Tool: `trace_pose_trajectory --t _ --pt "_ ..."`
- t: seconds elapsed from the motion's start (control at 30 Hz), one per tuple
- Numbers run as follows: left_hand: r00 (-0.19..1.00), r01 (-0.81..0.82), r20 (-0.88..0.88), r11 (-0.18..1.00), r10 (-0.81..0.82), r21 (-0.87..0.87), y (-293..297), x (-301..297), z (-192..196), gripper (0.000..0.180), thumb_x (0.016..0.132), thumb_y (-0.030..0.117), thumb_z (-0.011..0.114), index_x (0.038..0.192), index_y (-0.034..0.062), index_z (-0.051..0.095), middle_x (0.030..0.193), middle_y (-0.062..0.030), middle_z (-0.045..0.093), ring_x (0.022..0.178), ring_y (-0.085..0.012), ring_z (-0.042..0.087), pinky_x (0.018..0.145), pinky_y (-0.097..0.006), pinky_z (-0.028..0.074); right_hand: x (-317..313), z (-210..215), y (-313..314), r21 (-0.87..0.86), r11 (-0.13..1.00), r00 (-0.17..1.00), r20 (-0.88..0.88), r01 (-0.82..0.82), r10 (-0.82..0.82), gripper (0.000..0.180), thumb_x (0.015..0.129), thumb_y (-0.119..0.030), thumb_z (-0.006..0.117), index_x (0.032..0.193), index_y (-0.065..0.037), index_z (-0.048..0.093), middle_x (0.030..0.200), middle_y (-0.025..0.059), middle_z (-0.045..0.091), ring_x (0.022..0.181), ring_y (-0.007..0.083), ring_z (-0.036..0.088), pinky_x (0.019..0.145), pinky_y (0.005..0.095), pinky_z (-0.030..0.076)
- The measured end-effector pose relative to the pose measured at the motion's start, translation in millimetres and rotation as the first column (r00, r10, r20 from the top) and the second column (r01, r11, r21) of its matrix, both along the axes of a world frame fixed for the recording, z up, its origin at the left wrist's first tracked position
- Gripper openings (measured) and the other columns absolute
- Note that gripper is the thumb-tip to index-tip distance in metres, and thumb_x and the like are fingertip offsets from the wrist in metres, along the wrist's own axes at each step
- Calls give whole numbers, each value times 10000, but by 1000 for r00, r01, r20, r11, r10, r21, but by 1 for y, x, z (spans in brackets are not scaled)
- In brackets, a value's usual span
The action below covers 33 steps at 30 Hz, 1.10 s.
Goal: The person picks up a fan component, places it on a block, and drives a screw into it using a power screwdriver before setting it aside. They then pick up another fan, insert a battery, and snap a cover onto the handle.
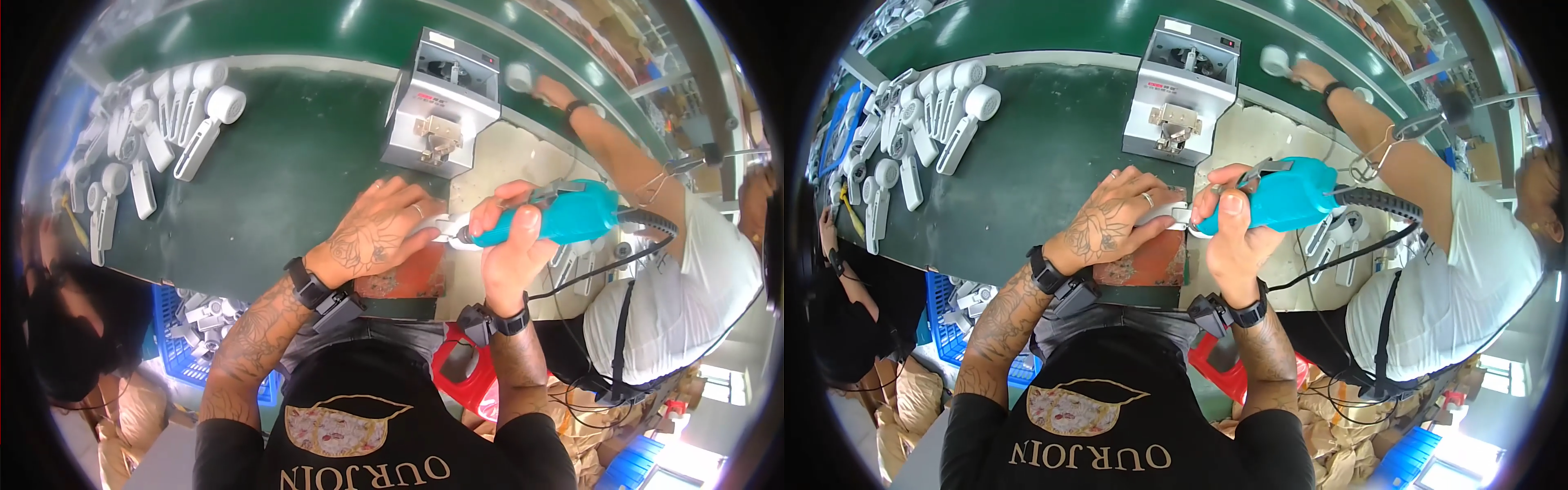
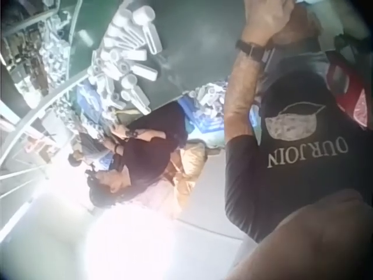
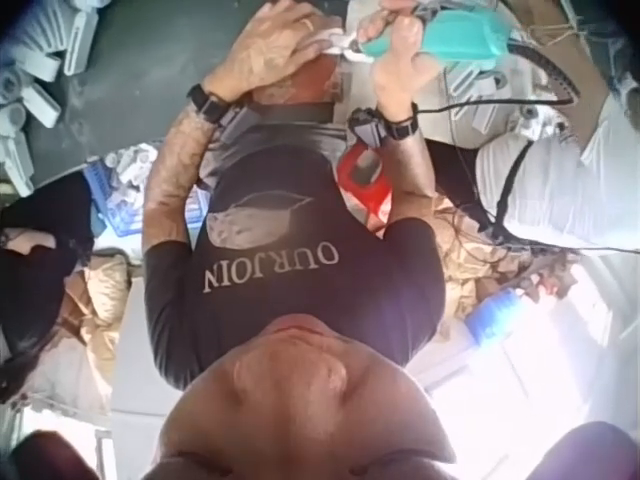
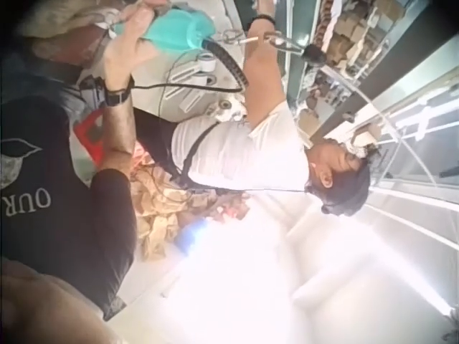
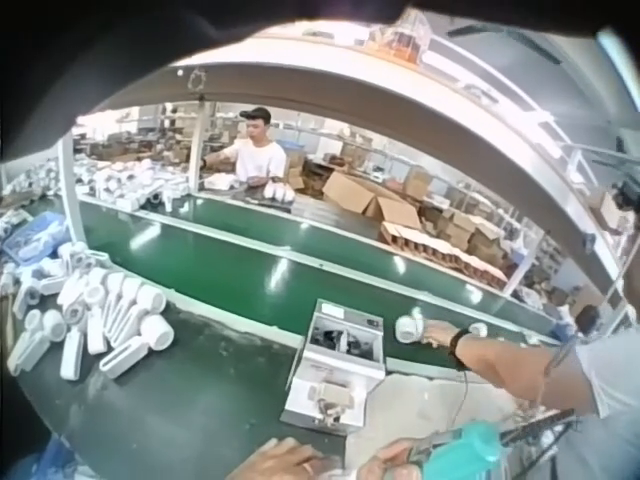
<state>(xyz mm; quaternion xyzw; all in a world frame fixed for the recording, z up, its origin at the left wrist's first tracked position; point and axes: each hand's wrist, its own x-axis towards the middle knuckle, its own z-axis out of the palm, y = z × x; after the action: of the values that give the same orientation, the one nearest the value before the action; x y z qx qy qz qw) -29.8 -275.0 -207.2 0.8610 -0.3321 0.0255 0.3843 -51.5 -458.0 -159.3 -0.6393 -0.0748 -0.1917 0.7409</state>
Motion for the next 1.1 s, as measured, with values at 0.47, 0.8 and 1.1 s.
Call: trace_pose_trajectory --t 0.47,0.8,1.1 --pt "1000 6 12 1000 -6 21 3 14 3 384 910 262 677 1269 127 665 1135 -70 623 1071 -300 558 963 -460 441 11 -13 7 3 992 992 31 -122 122 403 1007 -383 621 989 0 497 717 85 518 629 194 530 582 344 462" --pt "993 14 113 1000 -14 -1 7 -13 -4 437 855 258 726 1262 123 643 1230 -87 640 1102 -290 597 938 -435 471 -16 -19 1 134 991 988 -148 -28 47 402 1001 -447 622 992 -59 515 711 52 515 621 179 529 583 327 463" --pt "996 42 92 950 -15 -308 30 -49 26 334 814 171 825 1105 125 668 976 -79 675 942 -308 637 843 -398 519 -49 37 -27 341 932 983 92 121 -161 533 1022 -610 473 972 -82 526 661 3 420 552 115 376 517 270 327"
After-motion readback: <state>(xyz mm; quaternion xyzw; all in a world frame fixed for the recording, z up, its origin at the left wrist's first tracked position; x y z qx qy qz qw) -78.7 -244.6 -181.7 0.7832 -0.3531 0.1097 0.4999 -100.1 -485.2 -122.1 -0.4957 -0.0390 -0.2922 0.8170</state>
